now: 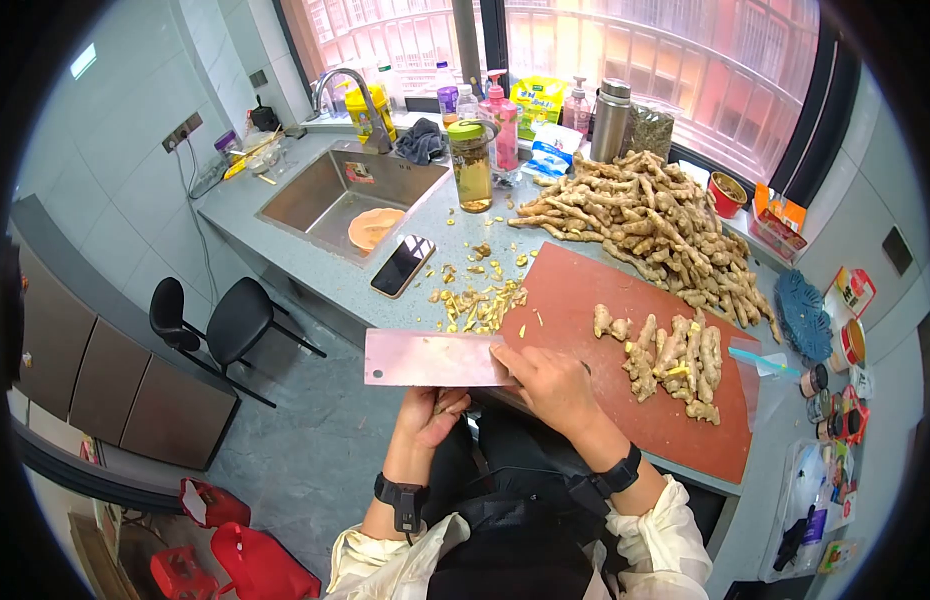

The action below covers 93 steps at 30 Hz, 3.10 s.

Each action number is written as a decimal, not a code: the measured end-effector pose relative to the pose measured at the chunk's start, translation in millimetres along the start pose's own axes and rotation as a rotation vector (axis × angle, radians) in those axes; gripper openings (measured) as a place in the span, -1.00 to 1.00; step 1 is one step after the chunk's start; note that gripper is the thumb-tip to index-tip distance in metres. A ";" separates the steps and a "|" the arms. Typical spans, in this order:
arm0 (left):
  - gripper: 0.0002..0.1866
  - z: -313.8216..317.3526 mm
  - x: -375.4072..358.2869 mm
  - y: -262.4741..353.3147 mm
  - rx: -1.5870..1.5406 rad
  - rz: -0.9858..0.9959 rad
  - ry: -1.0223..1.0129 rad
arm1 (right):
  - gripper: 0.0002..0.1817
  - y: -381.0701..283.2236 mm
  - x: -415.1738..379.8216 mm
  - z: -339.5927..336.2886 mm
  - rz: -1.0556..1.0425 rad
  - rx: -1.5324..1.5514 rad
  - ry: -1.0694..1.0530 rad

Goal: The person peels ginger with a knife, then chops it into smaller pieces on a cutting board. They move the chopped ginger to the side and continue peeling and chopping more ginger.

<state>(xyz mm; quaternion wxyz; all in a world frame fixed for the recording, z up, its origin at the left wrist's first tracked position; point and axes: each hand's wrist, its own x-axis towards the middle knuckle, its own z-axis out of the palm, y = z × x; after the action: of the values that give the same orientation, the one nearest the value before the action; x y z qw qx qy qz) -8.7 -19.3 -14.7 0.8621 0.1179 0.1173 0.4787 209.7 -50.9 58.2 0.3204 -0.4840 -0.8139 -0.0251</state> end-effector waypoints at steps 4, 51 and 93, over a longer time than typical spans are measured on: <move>-0.68 24.3 -8.5 7.3 -0.021 -0.013 -0.054 | -0.38 16.0 -8.0 6.7 0.128 -0.003 0.038; -0.57 19.5 2.6 -16.8 0.000 0.079 0.170 | -0.42 -15.4 -6.7 -0.7 -0.061 0.035 0.072; -0.74 19.8 -3.2 -29.2 0.290 0.291 0.493 | -0.47 -1.0 -15.1 17.3 -0.062 -0.071 0.093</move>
<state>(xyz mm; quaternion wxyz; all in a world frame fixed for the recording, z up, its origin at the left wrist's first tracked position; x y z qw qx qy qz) 19.2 -38.8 -5.0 0.7044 0.1354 0.3717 0.5894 205.3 -57.0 36.5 0.3397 -0.4681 -0.8112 -0.0863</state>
